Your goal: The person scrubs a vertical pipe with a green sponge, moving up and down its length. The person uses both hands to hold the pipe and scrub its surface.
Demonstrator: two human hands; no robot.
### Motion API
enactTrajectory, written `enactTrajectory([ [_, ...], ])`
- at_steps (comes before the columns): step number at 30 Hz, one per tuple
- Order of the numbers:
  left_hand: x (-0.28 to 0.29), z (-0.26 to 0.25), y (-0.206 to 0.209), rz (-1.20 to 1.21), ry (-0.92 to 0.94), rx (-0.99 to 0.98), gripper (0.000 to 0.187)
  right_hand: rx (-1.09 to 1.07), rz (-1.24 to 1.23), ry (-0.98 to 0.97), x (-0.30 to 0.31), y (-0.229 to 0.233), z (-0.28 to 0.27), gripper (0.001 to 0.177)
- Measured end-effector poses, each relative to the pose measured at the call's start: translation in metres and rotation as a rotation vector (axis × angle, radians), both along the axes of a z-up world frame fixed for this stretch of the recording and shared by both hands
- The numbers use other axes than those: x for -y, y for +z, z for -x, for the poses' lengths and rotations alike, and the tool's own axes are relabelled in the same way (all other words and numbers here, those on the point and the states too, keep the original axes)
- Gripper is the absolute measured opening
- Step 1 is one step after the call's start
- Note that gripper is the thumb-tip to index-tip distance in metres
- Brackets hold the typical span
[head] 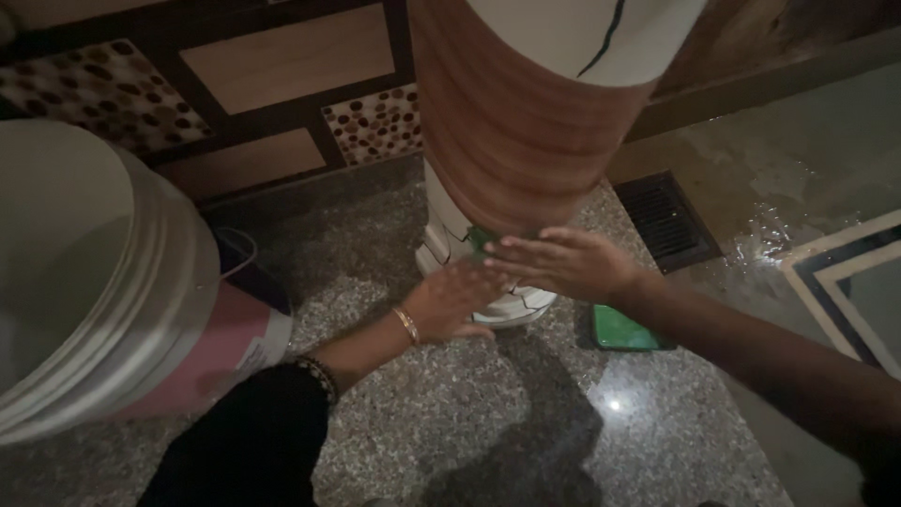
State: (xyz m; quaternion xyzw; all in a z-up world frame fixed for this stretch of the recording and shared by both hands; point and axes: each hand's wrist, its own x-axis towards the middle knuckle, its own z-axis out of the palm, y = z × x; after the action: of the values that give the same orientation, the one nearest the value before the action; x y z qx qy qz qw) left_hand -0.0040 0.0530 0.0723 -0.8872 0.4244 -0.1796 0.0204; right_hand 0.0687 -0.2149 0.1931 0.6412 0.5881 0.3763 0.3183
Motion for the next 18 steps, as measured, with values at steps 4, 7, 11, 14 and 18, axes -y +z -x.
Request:
enactTrajectory([
  [4,0.014,-0.019,0.019,0.175,0.131,-0.017,0.105,-0.326,-0.045,-0.15,0.016,-0.004,0.01,0.072],
  [7,0.039,-0.019,0.034,0.367,0.129,0.31,0.109,-0.445,-0.183,-0.142,0.021,-0.007,0.003,0.08],
  [11,0.051,-0.004,0.048,0.378,0.286,0.251,0.113,-0.411,-0.378,0.051,0.025,0.007,-0.01,0.091],
  [14,0.046,-0.005,0.064,0.461,0.379,0.09,0.118,-0.52,-0.636,0.119,0.022,0.029,-0.019,0.113],
  [18,0.034,-0.011,0.107,0.649,0.486,0.009,0.119,-0.712,-0.866,0.064,0.016,0.055,-0.019,0.118],
])
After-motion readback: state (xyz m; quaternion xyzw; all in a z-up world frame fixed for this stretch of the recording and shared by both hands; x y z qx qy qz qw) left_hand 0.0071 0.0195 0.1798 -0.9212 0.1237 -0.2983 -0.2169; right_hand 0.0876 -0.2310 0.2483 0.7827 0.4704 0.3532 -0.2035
